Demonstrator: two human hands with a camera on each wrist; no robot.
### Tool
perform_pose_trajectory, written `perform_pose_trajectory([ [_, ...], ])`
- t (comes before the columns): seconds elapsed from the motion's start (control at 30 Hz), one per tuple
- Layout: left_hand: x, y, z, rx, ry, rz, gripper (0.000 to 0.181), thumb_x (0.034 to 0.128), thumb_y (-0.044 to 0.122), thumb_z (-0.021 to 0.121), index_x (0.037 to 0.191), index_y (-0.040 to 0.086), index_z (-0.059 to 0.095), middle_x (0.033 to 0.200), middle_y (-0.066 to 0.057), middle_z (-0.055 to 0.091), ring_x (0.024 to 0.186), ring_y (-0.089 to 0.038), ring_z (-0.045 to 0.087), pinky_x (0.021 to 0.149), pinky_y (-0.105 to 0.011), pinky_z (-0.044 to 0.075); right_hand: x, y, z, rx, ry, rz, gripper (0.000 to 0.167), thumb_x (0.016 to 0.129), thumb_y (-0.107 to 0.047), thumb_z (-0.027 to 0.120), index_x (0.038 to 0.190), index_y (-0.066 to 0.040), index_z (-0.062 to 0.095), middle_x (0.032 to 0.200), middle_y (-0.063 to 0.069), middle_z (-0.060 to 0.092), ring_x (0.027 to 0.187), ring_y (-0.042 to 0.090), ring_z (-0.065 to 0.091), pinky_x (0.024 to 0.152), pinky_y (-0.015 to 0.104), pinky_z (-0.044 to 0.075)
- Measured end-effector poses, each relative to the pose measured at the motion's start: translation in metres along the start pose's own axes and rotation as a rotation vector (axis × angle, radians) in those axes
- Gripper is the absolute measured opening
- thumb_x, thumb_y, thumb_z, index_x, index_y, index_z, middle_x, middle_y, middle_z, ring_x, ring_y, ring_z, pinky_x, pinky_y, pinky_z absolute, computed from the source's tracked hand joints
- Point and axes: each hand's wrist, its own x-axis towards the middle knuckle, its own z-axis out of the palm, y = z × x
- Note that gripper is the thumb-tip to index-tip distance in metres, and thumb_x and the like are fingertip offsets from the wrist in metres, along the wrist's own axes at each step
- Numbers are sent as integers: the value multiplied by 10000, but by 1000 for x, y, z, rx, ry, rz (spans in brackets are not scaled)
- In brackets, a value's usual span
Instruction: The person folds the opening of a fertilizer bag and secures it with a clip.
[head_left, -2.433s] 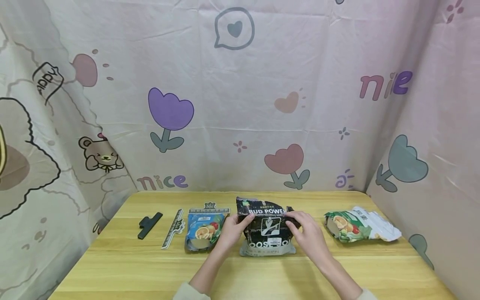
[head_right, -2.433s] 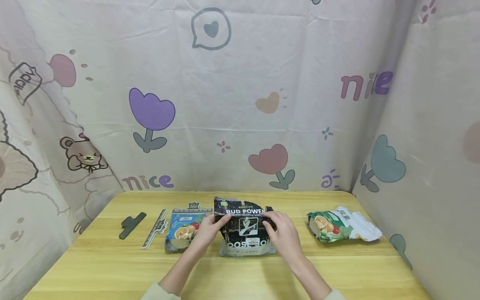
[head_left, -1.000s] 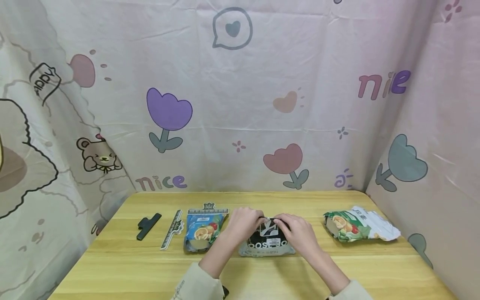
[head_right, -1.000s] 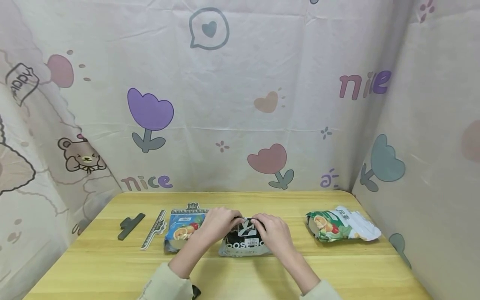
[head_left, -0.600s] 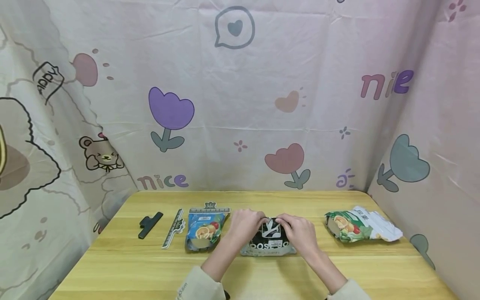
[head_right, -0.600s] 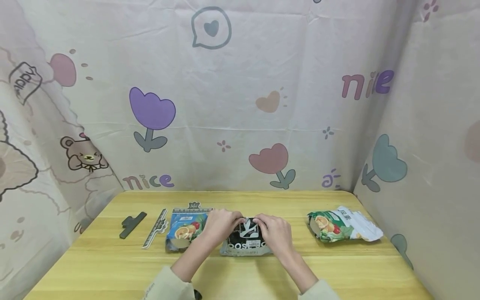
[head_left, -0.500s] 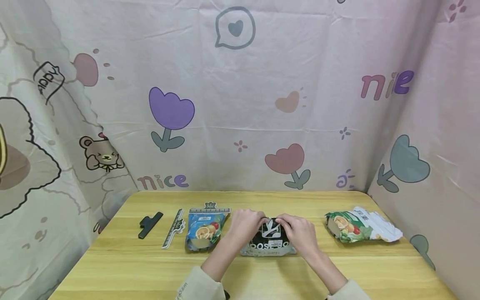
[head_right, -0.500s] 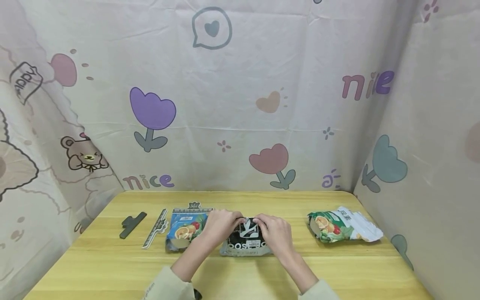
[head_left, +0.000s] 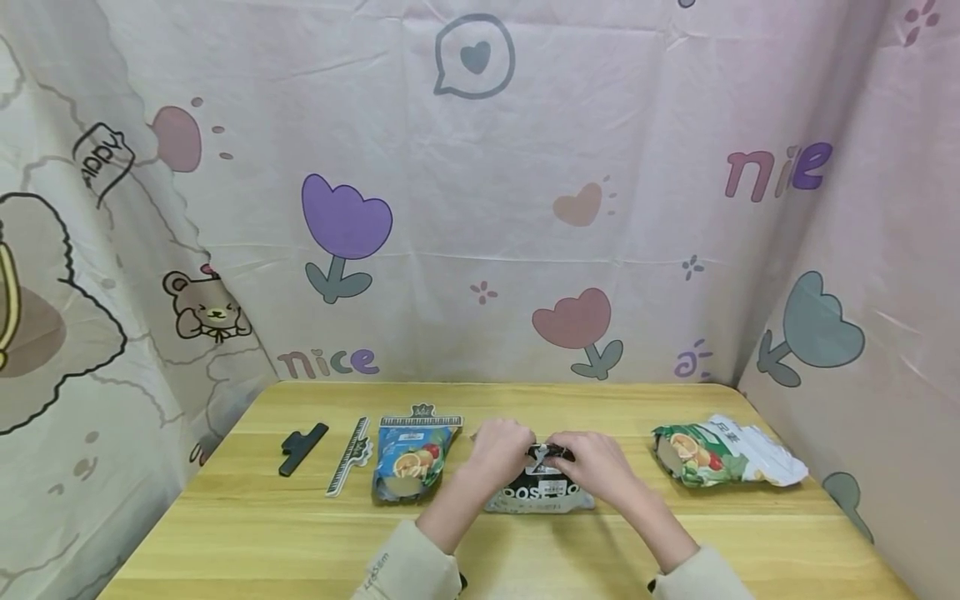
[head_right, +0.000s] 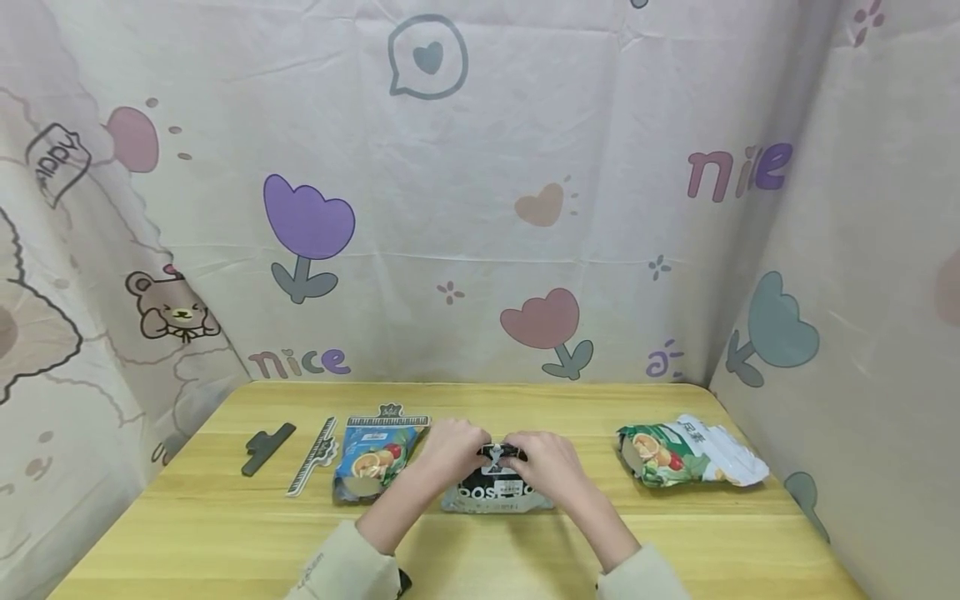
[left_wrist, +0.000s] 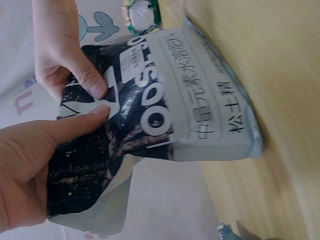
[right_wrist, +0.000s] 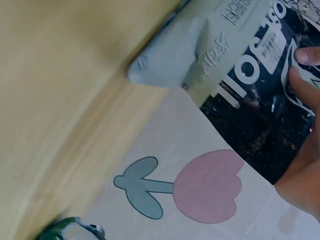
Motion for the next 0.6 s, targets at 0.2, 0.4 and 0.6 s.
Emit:
perform_pose_trajectory([
  [0.2,-1,1,6,-14,7,-32,163,706,323,780,679,190,688,501,91,447,450,-59,317,377,-177,295,-3,1,8,-33,85,13,118,707,-234,777,774,-218,682,732,-118,648,566,31,540,445,208,386],
  [0.4,-3,3,10,-9,56,-52,161,689,292,792,650,187,676,478,92,417,435,-53,296,370,-167,281,-5,-1,13,-51,176,-8,142,662,-216,798,759,-215,694,724,-111,661,522,37,533,409,185,358],
  [0.6,-5,4,14,-21,89,-56,176,673,290,801,632,181,669,463,96,402,429,-44,280,372,-164,281,-6,0,18,-56,231,-22,138,661,-223,801,753,-223,699,741,-99,677,572,83,609,411,169,372],
])
